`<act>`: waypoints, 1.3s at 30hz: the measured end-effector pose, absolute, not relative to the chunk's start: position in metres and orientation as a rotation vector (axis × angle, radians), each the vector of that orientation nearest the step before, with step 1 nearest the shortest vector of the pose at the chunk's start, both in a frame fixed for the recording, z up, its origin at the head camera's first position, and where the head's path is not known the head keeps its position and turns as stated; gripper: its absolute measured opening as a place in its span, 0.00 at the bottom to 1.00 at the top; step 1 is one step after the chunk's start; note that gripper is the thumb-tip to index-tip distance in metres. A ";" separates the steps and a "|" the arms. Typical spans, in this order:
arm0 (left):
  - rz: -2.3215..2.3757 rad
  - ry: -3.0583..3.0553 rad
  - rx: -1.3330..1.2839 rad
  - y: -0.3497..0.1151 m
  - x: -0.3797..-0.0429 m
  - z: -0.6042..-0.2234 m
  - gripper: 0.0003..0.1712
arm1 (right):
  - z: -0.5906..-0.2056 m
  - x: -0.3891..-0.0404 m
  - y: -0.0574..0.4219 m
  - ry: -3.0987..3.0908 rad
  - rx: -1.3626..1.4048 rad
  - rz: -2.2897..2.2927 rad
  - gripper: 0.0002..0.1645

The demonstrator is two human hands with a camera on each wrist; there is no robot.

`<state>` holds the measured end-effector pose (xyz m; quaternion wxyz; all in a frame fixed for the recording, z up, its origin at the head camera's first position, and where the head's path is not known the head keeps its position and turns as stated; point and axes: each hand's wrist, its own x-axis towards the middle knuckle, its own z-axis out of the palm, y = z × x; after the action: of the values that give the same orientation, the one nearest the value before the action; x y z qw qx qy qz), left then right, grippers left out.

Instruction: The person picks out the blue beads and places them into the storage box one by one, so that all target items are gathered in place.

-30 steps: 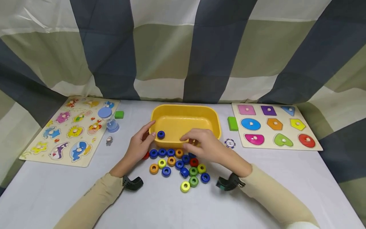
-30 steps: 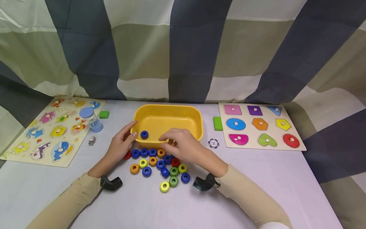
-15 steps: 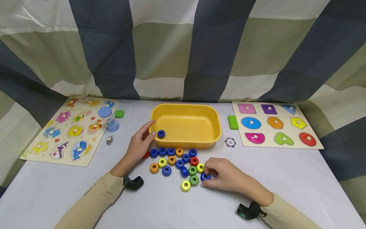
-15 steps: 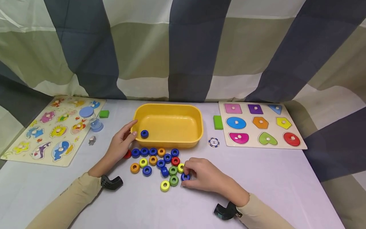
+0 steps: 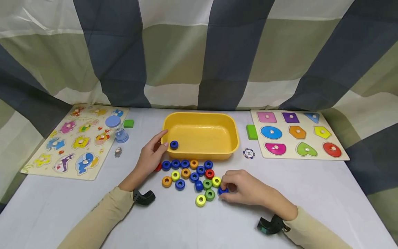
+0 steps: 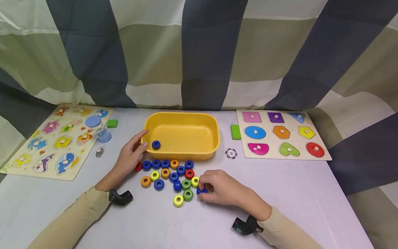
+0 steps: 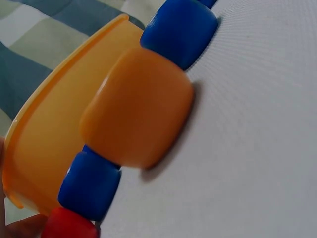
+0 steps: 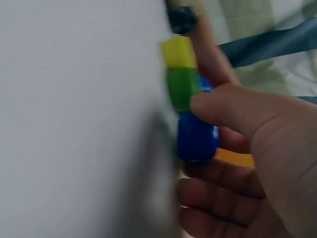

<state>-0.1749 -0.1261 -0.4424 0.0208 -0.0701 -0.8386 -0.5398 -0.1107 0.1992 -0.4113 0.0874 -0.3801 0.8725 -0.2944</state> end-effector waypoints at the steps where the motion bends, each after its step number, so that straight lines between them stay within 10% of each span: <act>1: -1.673 -2.600 -0.215 -0.127 -0.175 -0.442 0.28 | -0.405 -0.113 0.198 2.599 -1.153 -0.893 0.09; 9: -1.686 -2.592 -0.230 -0.127 -0.177 -0.444 0.28 | -0.347 -0.164 0.158 2.807 -1.117 -0.987 0.09; 21: -1.671 -2.594 -0.250 -0.127 -0.177 -0.447 0.28 | -0.392 -0.252 0.073 2.769 -0.810 -0.659 0.08; 39: -1.645 -2.585 -0.275 -0.127 -0.180 -0.445 0.27 | -0.365 -0.206 0.070 2.706 -1.035 -1.123 0.09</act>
<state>-0.1800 -0.1269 -0.4451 0.0325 -0.0894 -0.8399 -0.5344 -0.2064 0.0696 -0.3649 0.0172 -0.3331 0.8708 -0.3612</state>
